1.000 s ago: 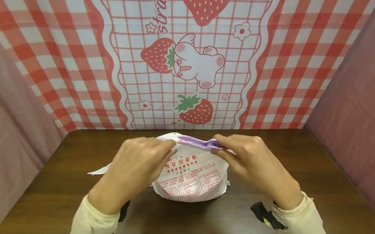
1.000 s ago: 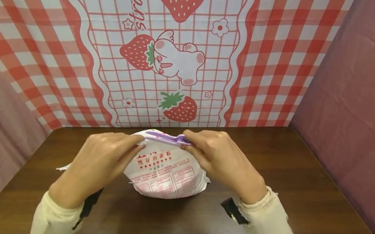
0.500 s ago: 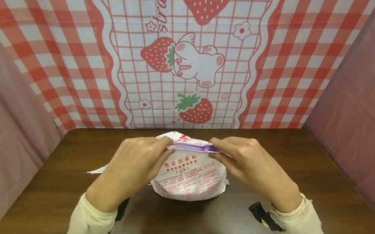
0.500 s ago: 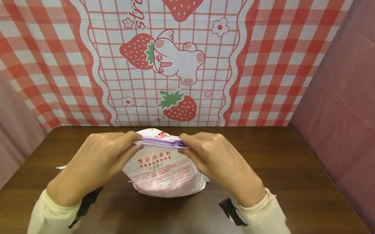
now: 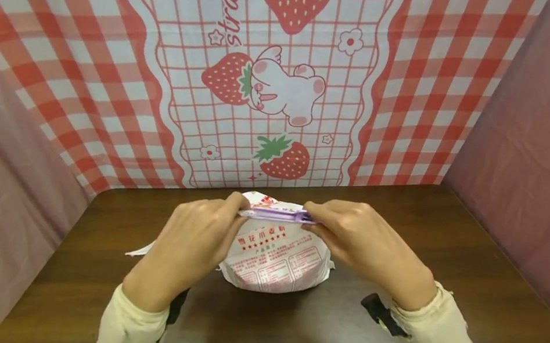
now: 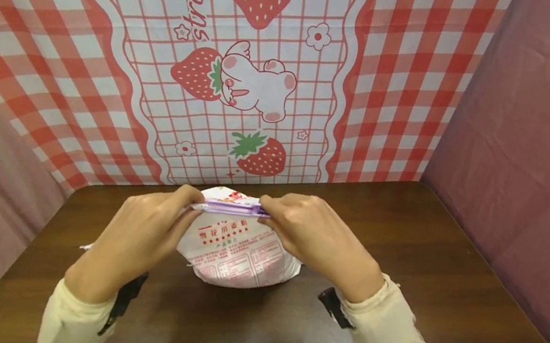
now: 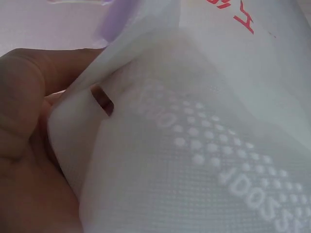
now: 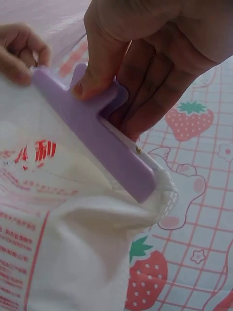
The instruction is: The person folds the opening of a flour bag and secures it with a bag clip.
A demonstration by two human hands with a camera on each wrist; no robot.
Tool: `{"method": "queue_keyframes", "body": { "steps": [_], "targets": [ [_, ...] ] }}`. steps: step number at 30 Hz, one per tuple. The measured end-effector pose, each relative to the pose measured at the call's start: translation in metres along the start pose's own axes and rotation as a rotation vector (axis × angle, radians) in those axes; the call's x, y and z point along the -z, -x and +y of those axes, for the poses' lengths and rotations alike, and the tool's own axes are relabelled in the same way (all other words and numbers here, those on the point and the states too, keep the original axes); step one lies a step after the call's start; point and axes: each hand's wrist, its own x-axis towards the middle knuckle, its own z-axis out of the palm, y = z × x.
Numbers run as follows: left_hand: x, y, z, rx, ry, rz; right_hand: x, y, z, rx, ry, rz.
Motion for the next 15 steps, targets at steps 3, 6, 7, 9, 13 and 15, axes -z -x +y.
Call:
{"method": "queue_keyframes", "body": {
  "steps": [3,6,7,9,13,15],
  "targets": [
    [0.0014,0.0009,0.0025,0.004,-0.008,0.008,-0.0011,-0.0008,0.0001,-0.011,0.017,-0.021],
    [0.0025,0.0009,0.0045,-0.009,-0.034,0.021,-0.0016,-0.0007,0.0016,-0.022,0.008,-0.024],
    [0.0029,0.0007,0.0047,-0.014,-0.041,0.026,-0.0017,-0.0006,0.0025,-0.026,0.0,-0.02],
    [0.0045,0.0005,0.0046,-0.019,-0.042,0.034,-0.0019,-0.0004,0.0041,-0.03,-0.014,-0.012],
    [0.0083,0.0017,0.0025,-0.011,-0.022,0.047,-0.0028,-0.0004,0.0068,-0.03,-0.033,0.0],
    [0.0102,0.0028,0.0013,0.003,-0.008,0.053,-0.0031,-0.0008,0.0074,-0.03,-0.034,0.003]
  ]
}}
